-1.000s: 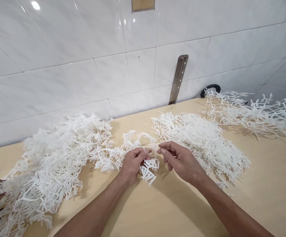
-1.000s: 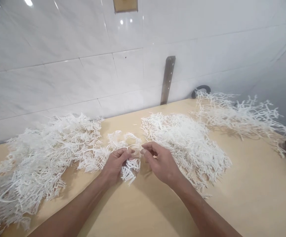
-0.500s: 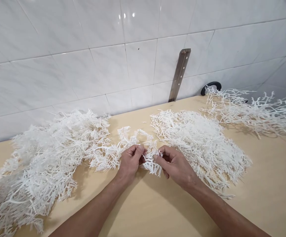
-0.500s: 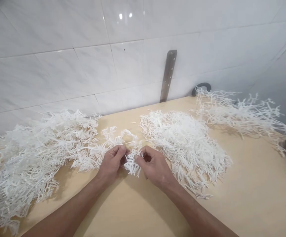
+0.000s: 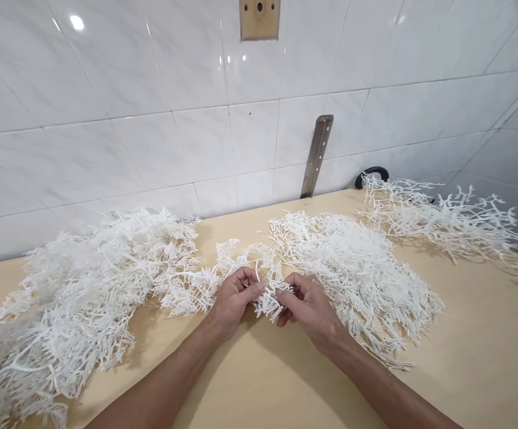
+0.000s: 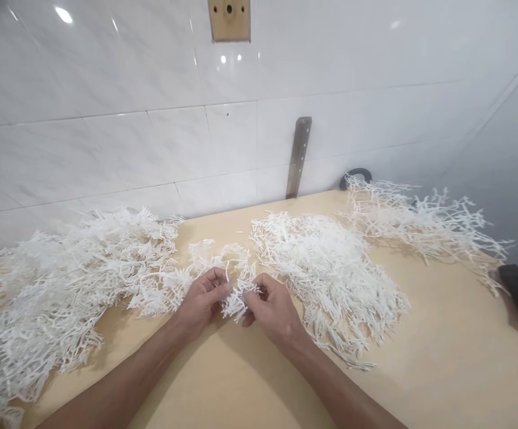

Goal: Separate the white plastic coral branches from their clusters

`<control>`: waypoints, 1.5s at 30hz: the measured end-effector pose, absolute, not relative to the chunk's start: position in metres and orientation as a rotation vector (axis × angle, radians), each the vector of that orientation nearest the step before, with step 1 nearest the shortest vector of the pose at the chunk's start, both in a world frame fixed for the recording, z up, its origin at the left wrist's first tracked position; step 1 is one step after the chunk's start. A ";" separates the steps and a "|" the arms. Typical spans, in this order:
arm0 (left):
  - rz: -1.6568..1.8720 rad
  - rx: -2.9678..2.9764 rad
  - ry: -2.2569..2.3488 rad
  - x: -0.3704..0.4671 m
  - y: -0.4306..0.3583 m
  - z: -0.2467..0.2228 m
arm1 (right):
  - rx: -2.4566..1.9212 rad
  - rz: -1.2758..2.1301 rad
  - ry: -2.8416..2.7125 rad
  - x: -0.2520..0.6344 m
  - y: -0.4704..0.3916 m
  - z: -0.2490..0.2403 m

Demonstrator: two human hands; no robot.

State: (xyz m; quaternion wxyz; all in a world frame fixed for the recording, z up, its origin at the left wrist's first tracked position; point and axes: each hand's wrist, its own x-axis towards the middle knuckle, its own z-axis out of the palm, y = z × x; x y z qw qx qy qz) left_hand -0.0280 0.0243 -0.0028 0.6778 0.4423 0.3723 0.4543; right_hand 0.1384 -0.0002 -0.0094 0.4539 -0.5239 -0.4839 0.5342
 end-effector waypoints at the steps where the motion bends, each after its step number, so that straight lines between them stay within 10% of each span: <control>1: 1.028 0.982 0.845 -0.028 0.024 -0.003 | -1.284 1.359 -1.198 0.139 0.000 -0.008; 45: 1.117 1.216 1.052 -0.025 0.023 -0.007 | -1.251 1.242 -1.453 0.159 0.010 -0.011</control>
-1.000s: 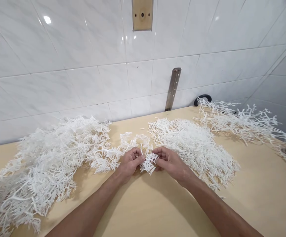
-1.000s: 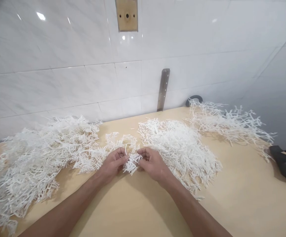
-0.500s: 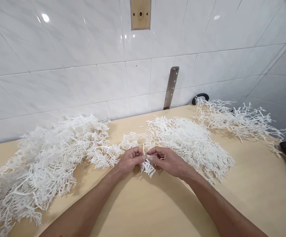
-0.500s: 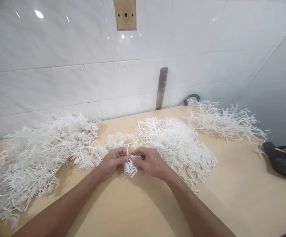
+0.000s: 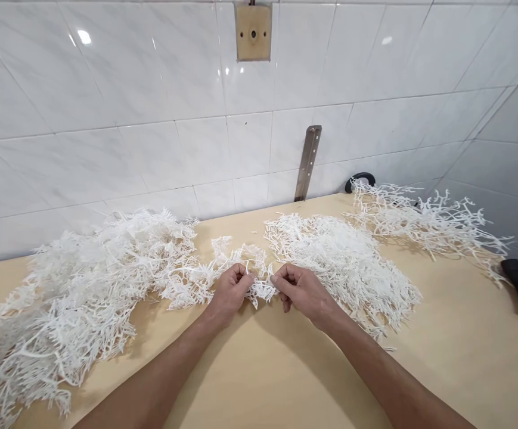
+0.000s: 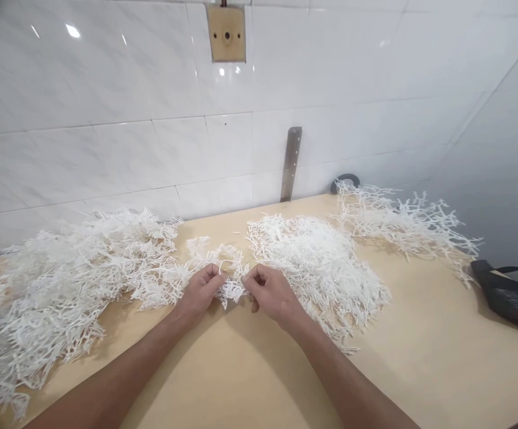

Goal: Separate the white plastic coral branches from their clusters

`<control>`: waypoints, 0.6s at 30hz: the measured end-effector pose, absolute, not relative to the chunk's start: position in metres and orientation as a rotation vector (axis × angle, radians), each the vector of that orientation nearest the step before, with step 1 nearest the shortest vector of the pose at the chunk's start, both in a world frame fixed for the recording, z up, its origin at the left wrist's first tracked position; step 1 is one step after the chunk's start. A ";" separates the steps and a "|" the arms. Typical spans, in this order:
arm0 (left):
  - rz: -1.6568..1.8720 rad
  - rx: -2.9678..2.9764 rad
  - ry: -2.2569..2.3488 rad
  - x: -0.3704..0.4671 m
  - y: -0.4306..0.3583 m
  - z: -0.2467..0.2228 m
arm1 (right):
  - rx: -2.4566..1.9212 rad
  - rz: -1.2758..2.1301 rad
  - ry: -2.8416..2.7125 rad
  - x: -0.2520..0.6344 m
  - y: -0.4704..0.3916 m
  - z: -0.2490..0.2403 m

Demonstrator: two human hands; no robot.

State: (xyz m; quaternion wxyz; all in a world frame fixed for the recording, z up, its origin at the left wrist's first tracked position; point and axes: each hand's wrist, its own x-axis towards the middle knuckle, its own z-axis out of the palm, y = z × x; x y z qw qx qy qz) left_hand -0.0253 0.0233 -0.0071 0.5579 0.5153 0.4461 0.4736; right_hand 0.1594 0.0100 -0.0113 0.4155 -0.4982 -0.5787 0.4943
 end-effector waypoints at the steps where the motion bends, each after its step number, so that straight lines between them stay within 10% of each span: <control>1: 1.141 1.241 1.085 -0.026 0.024 -0.008 | -1.257 1.243 -1.429 0.157 0.010 -0.012; 18: 1.004 1.449 1.079 -0.026 0.014 0.005 | -1.280 0.970 -1.460 0.138 0.002 -0.017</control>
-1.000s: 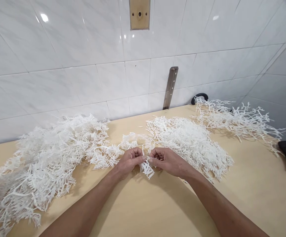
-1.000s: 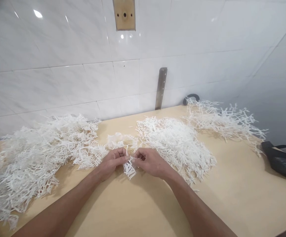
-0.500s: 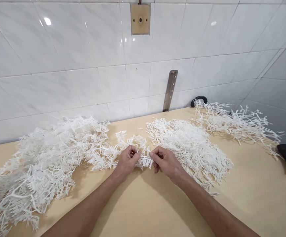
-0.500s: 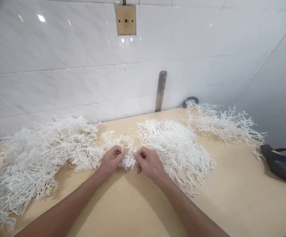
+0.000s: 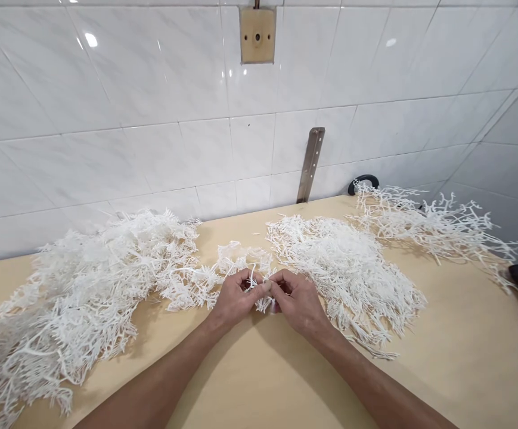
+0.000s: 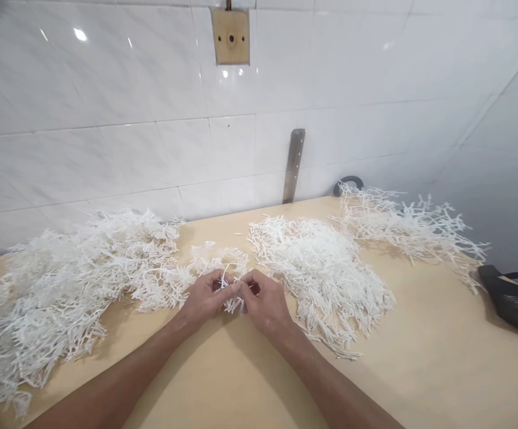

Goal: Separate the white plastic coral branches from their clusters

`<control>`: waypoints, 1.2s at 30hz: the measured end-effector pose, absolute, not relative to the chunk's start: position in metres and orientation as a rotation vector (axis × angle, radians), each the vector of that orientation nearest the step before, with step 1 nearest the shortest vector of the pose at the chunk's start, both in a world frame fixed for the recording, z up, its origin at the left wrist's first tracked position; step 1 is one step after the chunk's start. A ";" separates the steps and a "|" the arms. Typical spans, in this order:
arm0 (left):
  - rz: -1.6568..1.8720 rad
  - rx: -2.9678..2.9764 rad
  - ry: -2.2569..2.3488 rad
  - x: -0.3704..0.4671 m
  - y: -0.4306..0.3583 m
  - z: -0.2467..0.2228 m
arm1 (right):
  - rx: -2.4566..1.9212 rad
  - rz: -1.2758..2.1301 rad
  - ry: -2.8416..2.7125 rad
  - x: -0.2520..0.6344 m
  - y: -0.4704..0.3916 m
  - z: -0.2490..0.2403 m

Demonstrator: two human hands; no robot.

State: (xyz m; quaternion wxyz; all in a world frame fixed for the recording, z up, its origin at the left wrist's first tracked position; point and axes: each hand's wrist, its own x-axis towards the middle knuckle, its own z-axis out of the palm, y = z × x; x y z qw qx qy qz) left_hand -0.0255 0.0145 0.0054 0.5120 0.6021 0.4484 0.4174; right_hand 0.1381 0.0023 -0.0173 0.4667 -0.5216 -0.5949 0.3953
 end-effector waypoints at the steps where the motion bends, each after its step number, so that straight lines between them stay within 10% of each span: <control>1: 0.984 1.412 1.089 -0.025 0.015 0.006 | -1.292 0.952 -1.475 0.139 0.003 -0.018; 36: 0.858 1.971 1.172 -0.025 0.017 -0.010 | -1.390 1.023 -1.779 0.162 0.010 -0.007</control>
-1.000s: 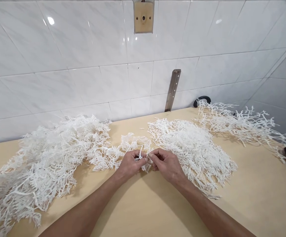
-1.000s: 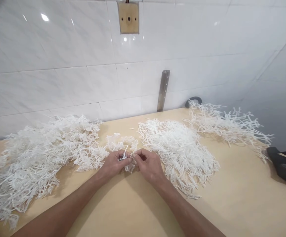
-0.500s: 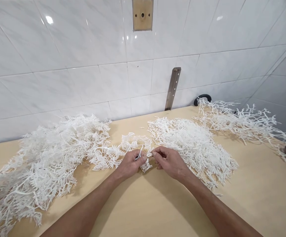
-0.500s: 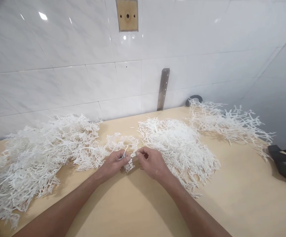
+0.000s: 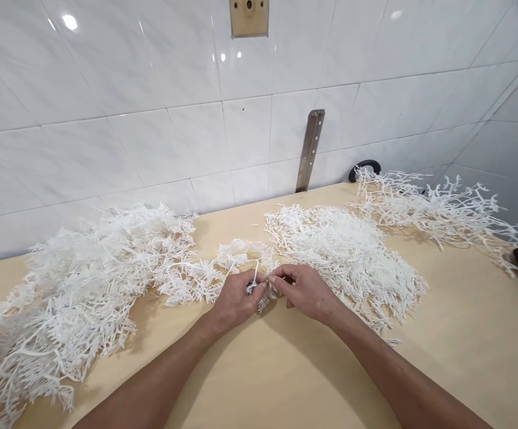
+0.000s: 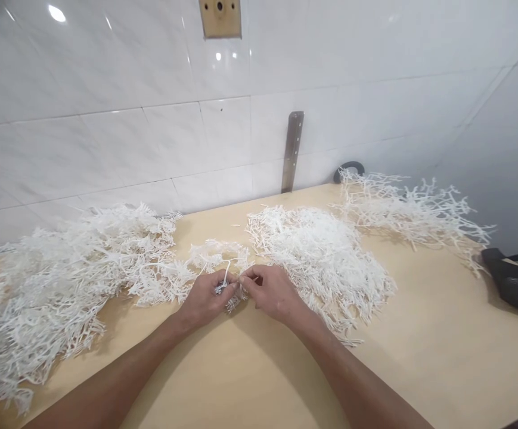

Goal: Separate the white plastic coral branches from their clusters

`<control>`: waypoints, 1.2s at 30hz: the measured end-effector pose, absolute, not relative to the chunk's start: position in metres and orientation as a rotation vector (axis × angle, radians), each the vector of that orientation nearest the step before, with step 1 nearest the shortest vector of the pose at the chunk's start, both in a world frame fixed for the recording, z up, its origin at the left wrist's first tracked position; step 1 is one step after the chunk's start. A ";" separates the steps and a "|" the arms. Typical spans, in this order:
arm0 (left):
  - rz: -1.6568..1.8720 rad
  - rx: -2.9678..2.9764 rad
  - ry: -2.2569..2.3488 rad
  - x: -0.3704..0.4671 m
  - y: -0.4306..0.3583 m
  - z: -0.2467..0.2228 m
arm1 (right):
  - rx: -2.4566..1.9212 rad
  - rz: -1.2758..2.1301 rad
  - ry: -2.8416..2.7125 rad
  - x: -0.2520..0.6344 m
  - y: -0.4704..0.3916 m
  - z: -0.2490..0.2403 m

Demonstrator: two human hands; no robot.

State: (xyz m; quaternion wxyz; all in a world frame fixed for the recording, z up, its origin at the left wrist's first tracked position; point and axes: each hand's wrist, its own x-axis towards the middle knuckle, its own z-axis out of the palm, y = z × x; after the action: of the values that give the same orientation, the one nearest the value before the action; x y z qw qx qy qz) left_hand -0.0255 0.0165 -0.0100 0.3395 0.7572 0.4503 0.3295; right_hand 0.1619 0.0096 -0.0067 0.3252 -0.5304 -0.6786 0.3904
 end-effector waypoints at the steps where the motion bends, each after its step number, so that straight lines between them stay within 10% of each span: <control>1: 0.857 1.979 1.173 -0.025 0.017 -0.011 | -1.392 1.041 -1.774 0.162 0.010 -0.008; 36: 0.778 1.994 1.236 -0.025 0.015 -0.007 | -1.402 0.982 -1.785 0.156 0.007 -0.013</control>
State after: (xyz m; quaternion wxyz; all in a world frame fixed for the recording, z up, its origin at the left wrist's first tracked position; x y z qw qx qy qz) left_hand -0.0255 0.0155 -0.0067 0.3285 0.7620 0.4724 0.2973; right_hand 0.1560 0.0072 -0.0126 0.3282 -0.5354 -0.6817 0.3753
